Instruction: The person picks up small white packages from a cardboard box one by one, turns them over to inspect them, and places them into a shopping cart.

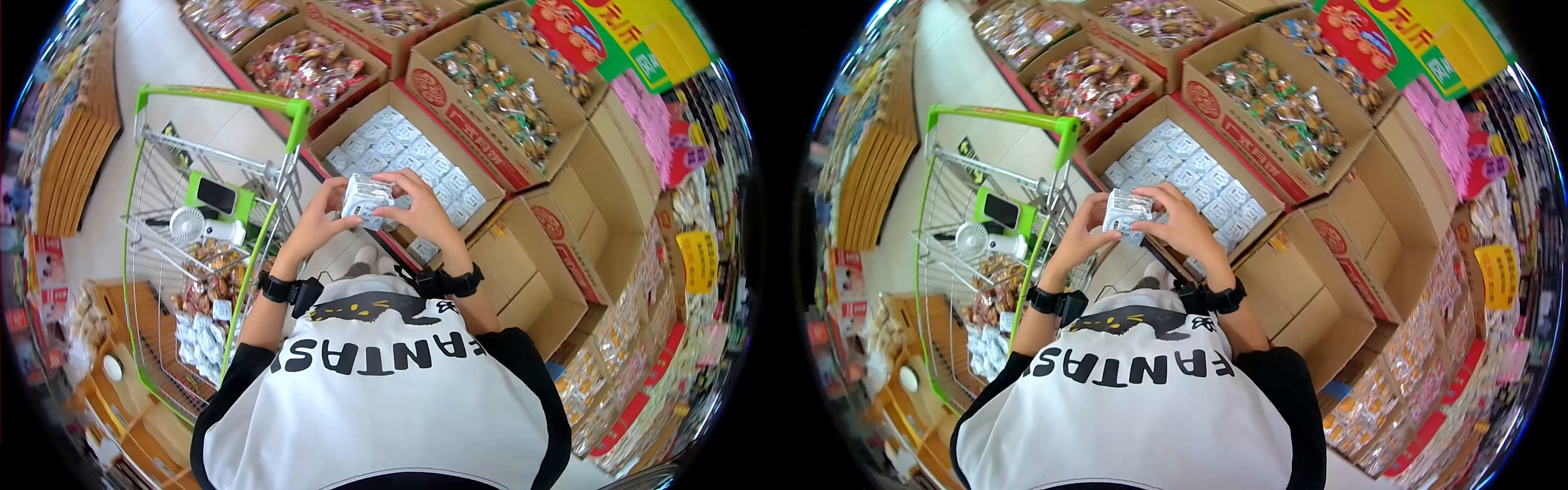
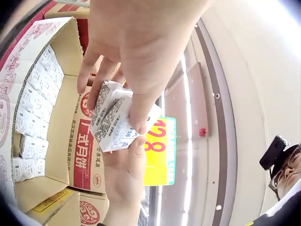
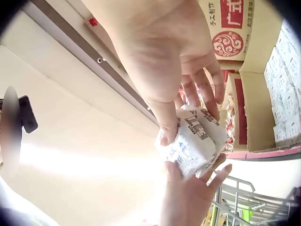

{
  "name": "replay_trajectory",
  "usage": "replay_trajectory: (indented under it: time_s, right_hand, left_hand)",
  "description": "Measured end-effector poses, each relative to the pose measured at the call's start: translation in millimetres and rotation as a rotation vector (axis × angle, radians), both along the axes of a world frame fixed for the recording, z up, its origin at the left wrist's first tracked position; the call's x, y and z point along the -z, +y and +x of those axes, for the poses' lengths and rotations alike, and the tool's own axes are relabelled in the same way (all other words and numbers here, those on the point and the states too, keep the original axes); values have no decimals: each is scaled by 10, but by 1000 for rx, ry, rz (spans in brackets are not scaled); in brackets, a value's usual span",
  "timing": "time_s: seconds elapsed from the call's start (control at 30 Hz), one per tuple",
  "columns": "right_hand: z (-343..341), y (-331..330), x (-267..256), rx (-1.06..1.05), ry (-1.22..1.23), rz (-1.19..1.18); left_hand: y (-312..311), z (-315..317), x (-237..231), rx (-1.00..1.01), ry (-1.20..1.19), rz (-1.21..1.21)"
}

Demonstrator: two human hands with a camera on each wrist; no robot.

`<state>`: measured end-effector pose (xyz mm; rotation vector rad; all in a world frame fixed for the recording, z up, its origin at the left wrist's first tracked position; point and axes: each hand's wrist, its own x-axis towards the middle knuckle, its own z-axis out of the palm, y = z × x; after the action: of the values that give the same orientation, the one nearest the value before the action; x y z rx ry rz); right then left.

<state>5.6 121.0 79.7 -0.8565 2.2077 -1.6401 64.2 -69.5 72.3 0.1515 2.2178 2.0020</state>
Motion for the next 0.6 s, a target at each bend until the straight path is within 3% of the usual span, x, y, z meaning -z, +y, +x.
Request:
replay_trajectory:
  time_s: [0.17, 0.3, 0.6]
  right_hand:
    - [-24, -269, -13, -157, -10, -11]
    - [-16, -512, 62, -358, -26, -6]
    - [183, -777, 132, -598, -82, -63]
  left_hand:
    - [-153, 300, 97, -154, -5, 27]
    - [-234, 611, 39, -321, -26, -115]
    - [-170, 1155, -132, -491, -107, -438]
